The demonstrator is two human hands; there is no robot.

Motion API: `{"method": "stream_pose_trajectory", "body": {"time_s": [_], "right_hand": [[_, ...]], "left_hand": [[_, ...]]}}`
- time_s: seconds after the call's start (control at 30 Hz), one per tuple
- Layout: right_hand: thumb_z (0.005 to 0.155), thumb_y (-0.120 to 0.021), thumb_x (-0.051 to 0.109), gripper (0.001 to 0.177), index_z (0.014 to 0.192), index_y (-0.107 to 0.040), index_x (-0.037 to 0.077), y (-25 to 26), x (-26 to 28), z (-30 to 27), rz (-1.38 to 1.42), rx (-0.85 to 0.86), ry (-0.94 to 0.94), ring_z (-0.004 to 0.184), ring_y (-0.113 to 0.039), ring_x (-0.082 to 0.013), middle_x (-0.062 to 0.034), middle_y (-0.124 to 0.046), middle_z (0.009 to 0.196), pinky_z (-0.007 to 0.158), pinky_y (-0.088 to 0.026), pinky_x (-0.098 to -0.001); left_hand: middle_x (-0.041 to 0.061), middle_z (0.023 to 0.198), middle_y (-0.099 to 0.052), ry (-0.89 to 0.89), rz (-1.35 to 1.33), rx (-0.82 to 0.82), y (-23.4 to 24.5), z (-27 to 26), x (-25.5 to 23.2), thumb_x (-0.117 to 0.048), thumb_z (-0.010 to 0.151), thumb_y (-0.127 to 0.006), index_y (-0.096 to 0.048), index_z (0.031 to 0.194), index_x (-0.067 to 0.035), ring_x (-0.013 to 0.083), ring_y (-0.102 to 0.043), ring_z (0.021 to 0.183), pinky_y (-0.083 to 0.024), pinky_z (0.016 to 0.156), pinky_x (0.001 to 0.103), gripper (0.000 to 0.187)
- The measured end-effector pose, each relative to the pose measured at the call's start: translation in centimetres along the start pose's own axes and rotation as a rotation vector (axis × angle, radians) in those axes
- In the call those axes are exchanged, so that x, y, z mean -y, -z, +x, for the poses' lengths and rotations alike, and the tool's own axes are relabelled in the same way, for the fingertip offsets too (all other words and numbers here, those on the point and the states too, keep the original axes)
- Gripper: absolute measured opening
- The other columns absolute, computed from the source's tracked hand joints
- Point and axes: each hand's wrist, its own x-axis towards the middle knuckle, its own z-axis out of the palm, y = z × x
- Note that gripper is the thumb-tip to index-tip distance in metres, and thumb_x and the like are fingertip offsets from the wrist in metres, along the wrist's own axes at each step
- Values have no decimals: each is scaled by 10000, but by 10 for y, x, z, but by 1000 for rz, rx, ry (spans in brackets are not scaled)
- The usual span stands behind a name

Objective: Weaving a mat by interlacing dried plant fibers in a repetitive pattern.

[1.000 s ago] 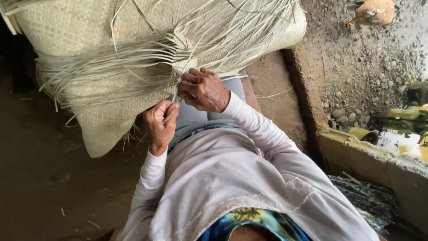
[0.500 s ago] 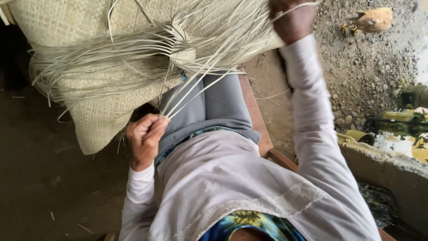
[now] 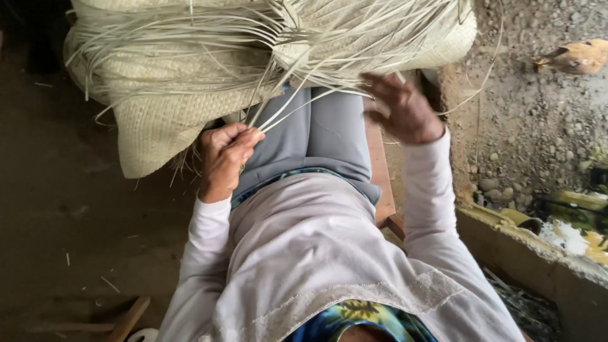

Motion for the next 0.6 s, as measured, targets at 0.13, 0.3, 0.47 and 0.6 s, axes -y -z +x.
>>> {"method": "stream_pose_trajectory", "body": {"time_s": [0.13,0.3,0.47,0.6], "right_hand": [[858,-600,227,401,1175,-571,-17,15,83,18,27,118,60,964,-561,-415,-254,-544,1148,739,-470,-478],[862,-593,52,157,947,-649,-68,9,103,44,420,-50,244,872,-622,-369,-215,-622,940,759,-501,-420],[965,-521,203,235,1077,-620,21,-12,70,61,-73,-246,72,908,-577,-296,-130,-600,1015,719,-428,-358],[994,-482,178,242,921,-623,-4,-27,36,60,41,-162,111,685,-605,-354,-143,-593,739,636,-482,-398]], "left_hand": [[13,380,-330,-122,-39,-6,0,8,28,-89,782,-667,-610,628,5,22,-319,347,-273,331,159,188],[-1,379,-337,-146,-12,-1,-1,8,19,-79,795,-673,-588,593,-30,12,-320,366,-272,341,157,225],[34,402,-384,-304,243,71,2,3,6,-72,839,-635,-597,609,-48,56,-360,404,-290,374,204,234],[21,388,-396,-368,292,102,3,9,22,-95,842,-654,-593,598,-66,47,-357,388,-288,377,180,253]]}}
